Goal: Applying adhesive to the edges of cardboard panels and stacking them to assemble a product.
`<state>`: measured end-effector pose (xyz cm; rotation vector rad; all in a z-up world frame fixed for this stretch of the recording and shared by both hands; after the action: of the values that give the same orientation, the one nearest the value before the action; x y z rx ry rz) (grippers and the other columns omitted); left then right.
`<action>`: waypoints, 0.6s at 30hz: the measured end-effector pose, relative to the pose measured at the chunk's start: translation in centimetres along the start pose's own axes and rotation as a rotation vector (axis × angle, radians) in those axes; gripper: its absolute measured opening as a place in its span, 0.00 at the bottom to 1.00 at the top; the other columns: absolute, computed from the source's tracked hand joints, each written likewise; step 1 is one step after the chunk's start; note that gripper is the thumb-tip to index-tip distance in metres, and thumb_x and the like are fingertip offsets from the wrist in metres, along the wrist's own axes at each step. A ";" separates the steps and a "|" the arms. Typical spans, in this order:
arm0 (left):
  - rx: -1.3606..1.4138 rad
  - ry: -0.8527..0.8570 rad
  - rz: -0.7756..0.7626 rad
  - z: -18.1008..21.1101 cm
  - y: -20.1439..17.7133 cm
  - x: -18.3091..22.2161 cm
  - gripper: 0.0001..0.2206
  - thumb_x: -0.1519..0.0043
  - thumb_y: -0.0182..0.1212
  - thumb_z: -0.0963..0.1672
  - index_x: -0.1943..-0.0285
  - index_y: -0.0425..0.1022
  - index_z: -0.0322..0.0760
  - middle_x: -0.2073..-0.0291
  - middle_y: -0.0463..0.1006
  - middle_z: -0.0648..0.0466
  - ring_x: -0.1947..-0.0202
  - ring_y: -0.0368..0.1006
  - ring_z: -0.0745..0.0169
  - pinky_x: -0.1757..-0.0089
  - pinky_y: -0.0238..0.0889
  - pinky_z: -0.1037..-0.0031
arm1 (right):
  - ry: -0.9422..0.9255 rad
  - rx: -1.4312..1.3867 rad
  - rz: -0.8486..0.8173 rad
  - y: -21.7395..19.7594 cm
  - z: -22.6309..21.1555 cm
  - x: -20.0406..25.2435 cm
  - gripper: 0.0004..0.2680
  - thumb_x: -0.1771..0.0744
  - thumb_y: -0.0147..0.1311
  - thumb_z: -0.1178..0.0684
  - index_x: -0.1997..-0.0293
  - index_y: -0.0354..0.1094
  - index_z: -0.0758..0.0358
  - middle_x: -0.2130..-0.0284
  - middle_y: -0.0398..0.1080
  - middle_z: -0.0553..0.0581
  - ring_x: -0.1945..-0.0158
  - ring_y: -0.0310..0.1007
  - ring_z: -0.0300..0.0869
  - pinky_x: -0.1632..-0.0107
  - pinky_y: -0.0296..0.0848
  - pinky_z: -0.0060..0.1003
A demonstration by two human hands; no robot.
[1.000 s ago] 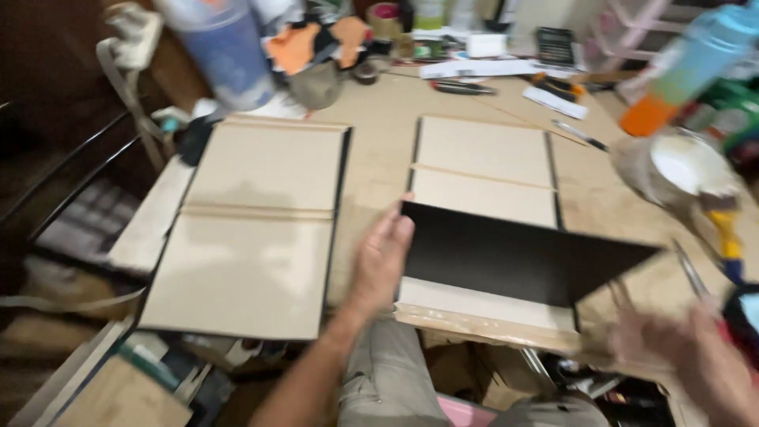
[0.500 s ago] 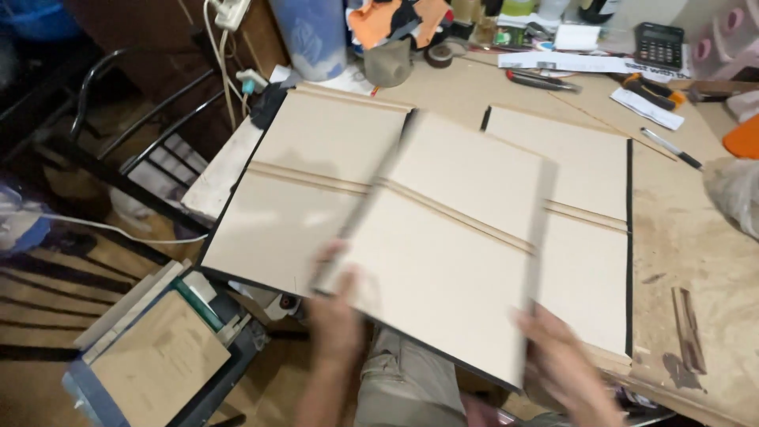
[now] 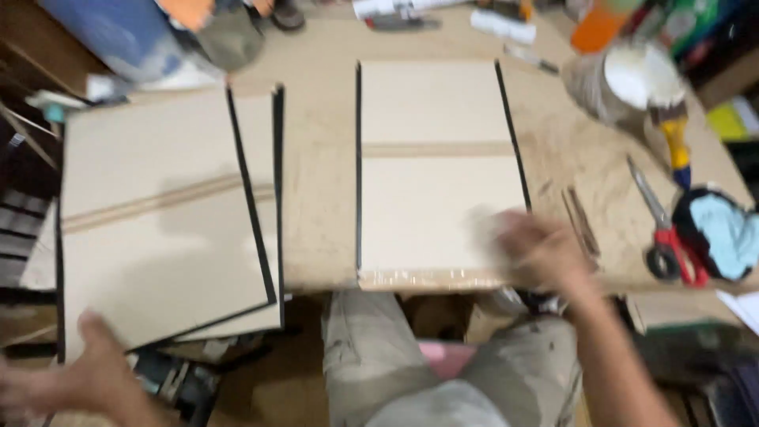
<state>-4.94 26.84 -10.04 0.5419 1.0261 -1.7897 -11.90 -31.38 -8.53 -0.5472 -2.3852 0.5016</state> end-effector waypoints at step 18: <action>0.474 -0.322 -1.435 25.0 9.0 11.7 0.32 0.39 0.64 0.49 0.23 0.59 0.48 0.31 0.66 0.42 0.42 0.74 0.41 0.47 0.72 0.54 | -0.233 -0.287 0.274 -5.8 4.5 -3.1 0.12 0.34 0.59 0.59 0.45 0.72 0.71 0.64 0.76 0.66 0.63 0.78 0.45 0.58 0.80 0.38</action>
<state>0.06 -1.75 -8.57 -0.3983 0.7420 -3.2683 -14.10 -38.78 -10.52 -1.0016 -2.6384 0.3548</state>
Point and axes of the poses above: each hand's wrist, its own x-axis away from the middle knuckle, its own y-axis out of the palm, z = x × y, the point moved 6 cm from there along -x, towards the middle knuckle
